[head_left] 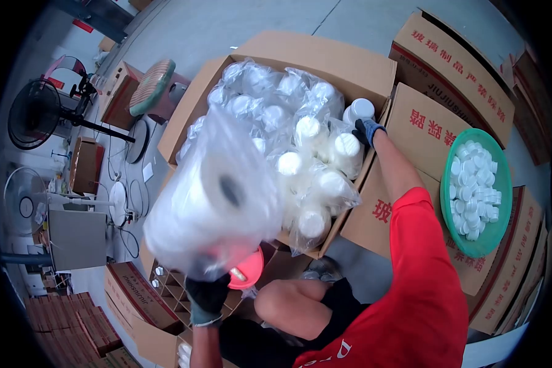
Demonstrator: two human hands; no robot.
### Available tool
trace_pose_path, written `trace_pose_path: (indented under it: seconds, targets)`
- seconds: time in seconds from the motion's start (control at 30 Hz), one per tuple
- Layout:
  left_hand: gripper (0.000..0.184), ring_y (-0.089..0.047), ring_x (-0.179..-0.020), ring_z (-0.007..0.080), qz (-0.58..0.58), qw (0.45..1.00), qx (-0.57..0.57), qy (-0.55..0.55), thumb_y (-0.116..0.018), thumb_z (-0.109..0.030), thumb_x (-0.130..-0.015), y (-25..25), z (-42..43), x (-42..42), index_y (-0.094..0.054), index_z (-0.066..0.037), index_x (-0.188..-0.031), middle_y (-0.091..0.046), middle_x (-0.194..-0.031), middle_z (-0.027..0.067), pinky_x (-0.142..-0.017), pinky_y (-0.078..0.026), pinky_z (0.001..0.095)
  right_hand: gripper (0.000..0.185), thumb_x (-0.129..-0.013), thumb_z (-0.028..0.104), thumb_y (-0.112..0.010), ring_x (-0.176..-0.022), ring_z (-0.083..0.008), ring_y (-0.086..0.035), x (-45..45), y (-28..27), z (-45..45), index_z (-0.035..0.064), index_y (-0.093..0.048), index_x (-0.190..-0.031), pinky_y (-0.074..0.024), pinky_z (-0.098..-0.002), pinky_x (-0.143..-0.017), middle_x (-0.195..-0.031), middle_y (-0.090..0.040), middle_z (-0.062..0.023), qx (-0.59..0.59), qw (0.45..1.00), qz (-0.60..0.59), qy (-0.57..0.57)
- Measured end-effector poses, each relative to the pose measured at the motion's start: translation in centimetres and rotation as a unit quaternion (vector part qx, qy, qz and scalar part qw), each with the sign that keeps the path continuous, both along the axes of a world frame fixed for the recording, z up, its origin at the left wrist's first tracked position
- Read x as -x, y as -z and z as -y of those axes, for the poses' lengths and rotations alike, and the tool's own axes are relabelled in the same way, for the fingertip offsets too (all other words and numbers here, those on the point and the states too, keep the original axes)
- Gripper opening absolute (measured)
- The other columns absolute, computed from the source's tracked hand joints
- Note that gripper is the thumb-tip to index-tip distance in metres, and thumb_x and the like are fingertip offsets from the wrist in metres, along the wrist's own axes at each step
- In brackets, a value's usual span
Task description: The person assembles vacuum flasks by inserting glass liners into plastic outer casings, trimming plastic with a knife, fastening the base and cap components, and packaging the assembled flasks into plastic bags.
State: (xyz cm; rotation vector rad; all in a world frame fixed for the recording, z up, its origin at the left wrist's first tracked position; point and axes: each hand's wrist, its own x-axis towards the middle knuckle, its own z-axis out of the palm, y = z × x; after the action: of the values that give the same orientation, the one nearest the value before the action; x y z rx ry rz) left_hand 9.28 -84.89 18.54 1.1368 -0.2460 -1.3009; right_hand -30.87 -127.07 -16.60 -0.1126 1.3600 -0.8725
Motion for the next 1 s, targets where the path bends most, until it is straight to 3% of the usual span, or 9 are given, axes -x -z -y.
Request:
trace_pose_path:
  seconds: [0.07, 0.1, 0.13, 0.17, 0.27, 0.57, 0.73, 0.9, 1.0]
  targets:
    - [0.027, -0.06, -0.09, 0.024, -0.117, 0.989, 0.058, 0.069, -0.051, -0.028, -0.094, 4.1, 3.3, 0.9, -0.057, -0.01, -0.112, -0.063, -0.1, 0.0072, -0.075, -0.048, 0.0381, 0.018, -0.085, 0.018, -0.061, -0.087, -0.0267, -0.065, 0.7, 2.7, 0.5, 0.0118, -0.059, -0.101, -0.0591, -0.0336, -0.066, -0.095, -0.065, -0.0111, -0.012, 0.999, 0.045, -0.003]
    - [0.03, -0.059, -0.105, 0.0288, -0.239, 0.965, 0.1, 0.041, -0.053, -0.022, -0.095, 5.6, 5.2, 2.0, -0.055, -0.005, -0.12, -0.061, -0.119, 0.0111, -0.085, -0.052, 0.0482, 0.014, -0.082, 0.014, -0.062, -0.086, -0.0256, -0.065, 1.1, 4.7, 0.9, 0.0123, -0.06, -0.095, -0.0583, -0.0339, -0.07, -0.092, -0.065, -0.0094, 0.0, 0.996, 0.088, -0.018]
    - [0.033, -0.057, -0.11, 0.0293, -0.297, 0.94, 0.147, 0.085, -0.055, -0.023, -0.094, 7.7, 6.7, 2.7, -0.055, -0.005, -0.122, -0.061, -0.121, 0.0113, -0.09, -0.05, 0.0477, 0.016, -0.079, 0.017, -0.066, -0.077, -0.0253, -0.066, 0.9, 6.1, 1.4, 0.011, -0.061, -0.092, -0.0563, -0.0341, -0.072, -0.085, -0.066, -0.0082, 0.043, 0.89, 0.452, 0.042]
    - [0.036, -0.056, -0.115, 0.0298, -0.352, 0.908, 0.186, 0.133, -0.056, -0.025, -0.094, 9.8, 8.2, 3.3, -0.055, -0.005, -0.123, -0.06, -0.123, 0.0116, -0.095, -0.048, 0.0471, 0.018, -0.08, 0.018, -0.067, -0.076, -0.0245, -0.066, 2.3, 7.2, 1.6, 0.0099, -0.06, -0.094, -0.0561, -0.034, -0.071, -0.085, -0.066, -0.0082, 0.055, 0.976, 0.212, -0.01]
    - [0.035, -0.057, -0.115, 0.0339, -0.288, 0.938, 0.151, 0.118, -0.052, -0.028, -0.096, 11.4, 11.6, 6.4, -0.053, -0.004, -0.122, -0.061, -0.119, 0.0128, -0.096, -0.049, 0.0464, 0.024, -0.082, 0.019, -0.069, -0.071, -0.0224, -0.066, 2.0, -3.8, -2.2, 0.0064, -0.06, -0.1, -0.0556, -0.034, -0.067, -0.082, -0.065, -0.0081, 0.131, 0.989, 0.034, -0.068]
    - [0.027, -0.065, -0.1, 0.0316, -0.077, 0.969, 0.133, 0.195, -0.049, -0.027, -0.098, 13.9, 25.2, 16.8, -0.056, -0.006, -0.114, -0.064, -0.106, 0.0133, -0.09, -0.053, 0.0493, 0.032, -0.096, 0.024, -0.059, -0.076, -0.0168, -0.065, 5.2, -31.5, -21.9, -0.0002, -0.053, -0.117, -0.0511, -0.0288, -0.07, -0.095, -0.061, -0.0075, 0.446, 0.842, -0.305, 0.012]
    - [0.025, -0.065, -0.096, 0.0274, 0.127, 0.937, 0.076, 0.317, -0.06, -0.015, -0.094, 16.9, 28.6, 23.8, -0.052, -0.005, -0.117, -0.063, -0.103, 0.0116, -0.086, -0.055, 0.0426, 0.038, -0.09, -0.006, -0.05, -0.076, -0.0161, -0.06, 4.6, -33.0, -31.6, -0.0027, -0.043, -0.127, -0.0484, -0.0278, -0.07, -0.099, -0.065, -0.0175, 0.47, 0.838, -0.277, 0.02]
    - [0.061, -0.058, -0.11, 0.0332, -0.081, 0.942, -0.007, 0.326, -0.057, -0.045, -0.093, 8.0, 19.0, 17.6, -0.038, -0.009, -0.139, -0.05, -0.13, 0.0129, -0.09, -0.051, 0.0499, 0.029, -0.088, -0.007, -0.051, -0.074, -0.016, -0.062, -0.3, -33.5, -37.5, 0.0019, -0.047, -0.116, -0.0508, -0.0286, -0.065, -0.1, -0.065, -0.019, 0.458, 0.883, -0.102, -0.001]
    - [0.074, -0.05, -0.122, 0.0345, -0.23, 0.915, -0.026, 0.33, -0.048, -0.061, -0.092, 5.3, 12.1, 11.0, -0.037, -0.009, -0.143, -0.049, -0.136, 0.0137, -0.097, -0.045, 0.0542, 0.035, -0.084, 0.005, -0.069, -0.08, -0.0167, -0.065, -5.1, -32.6, -41.1, 0.004, -0.049, -0.113, -0.0541, -0.0302, -0.068, -0.101, -0.065, -0.012, 0.453, 0.879, -0.008, -0.147]
